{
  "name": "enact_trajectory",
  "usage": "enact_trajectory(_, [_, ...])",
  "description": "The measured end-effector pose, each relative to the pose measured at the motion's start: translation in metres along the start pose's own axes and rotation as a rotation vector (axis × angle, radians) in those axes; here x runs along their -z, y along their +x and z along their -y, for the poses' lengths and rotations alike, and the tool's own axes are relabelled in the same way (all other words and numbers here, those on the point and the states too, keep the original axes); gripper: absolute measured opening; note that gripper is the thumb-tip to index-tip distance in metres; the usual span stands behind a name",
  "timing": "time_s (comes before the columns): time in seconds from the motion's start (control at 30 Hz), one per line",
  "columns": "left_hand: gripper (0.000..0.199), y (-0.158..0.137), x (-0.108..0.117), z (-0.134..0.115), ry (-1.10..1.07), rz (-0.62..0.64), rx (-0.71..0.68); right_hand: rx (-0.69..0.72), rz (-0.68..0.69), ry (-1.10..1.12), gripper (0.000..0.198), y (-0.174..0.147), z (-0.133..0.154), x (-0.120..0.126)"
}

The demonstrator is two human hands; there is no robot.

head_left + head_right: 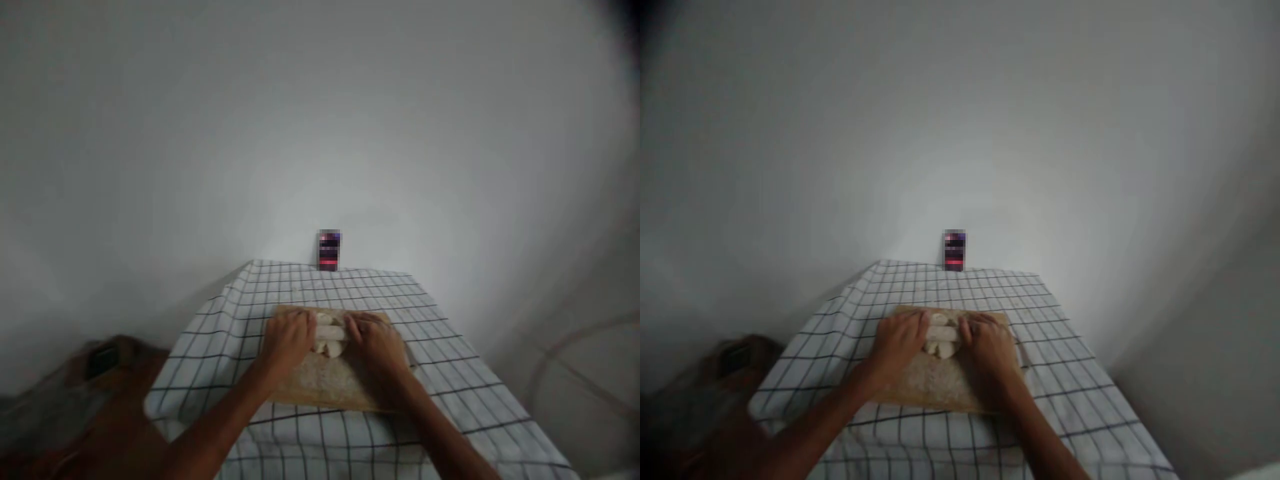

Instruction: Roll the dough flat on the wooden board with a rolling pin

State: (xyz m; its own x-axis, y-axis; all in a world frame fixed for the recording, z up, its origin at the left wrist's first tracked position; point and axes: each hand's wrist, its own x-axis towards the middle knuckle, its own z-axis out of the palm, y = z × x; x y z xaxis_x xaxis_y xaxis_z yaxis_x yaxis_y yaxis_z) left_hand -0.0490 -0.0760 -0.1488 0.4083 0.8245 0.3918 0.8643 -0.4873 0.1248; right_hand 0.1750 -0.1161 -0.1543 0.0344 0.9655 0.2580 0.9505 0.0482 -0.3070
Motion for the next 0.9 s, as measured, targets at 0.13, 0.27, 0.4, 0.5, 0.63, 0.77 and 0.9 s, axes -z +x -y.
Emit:
enact_trajectory(0.13, [0.045, 0.015, -0.009, 0.001, 0.040, -0.005, 0.024, 0.006, -0.023, -0.076, 0.050, 0.012, -0.003, -0.008])
enact_trajectory(0.27, [0.041, 0.015, -0.011, 0.006, 0.028, -0.042, 0.008, -0.036, -0.023, -0.089, 0.049, 0.009, 0.006, -0.001])
enact_trajectory(0.4, [0.036, 0.017, -0.017, 0.012, -0.013, -0.087, 0.018, -0.029, -0.043, -0.057, 0.050, 0.009, 0.009, 0.003])
enact_trajectory(0.5, [0.041, 0.011, -0.009, 0.007, -0.025, -0.083, -0.002, -0.029, -0.050, -0.041, 0.053, -0.002, 0.009, 0.004])
enact_trajectory(0.63, [0.042, -0.007, 0.001, -0.004, -0.017, -0.119, -0.059, 0.007, -0.053, 0.005, 0.047, -0.024, 0.001, -0.005])
enact_trajectory(0.77, [0.041, -0.021, -0.005, -0.001, -0.001, -0.138, -0.081, 0.030, -0.043, 0.002, 0.044, -0.033, -0.009, -0.016])
enact_trajectory(0.9, [0.040, -0.026, -0.011, 0.000, 0.000, -0.196, -0.087, 0.051, -0.016, -0.044, 0.047, -0.033, 0.002, -0.002])
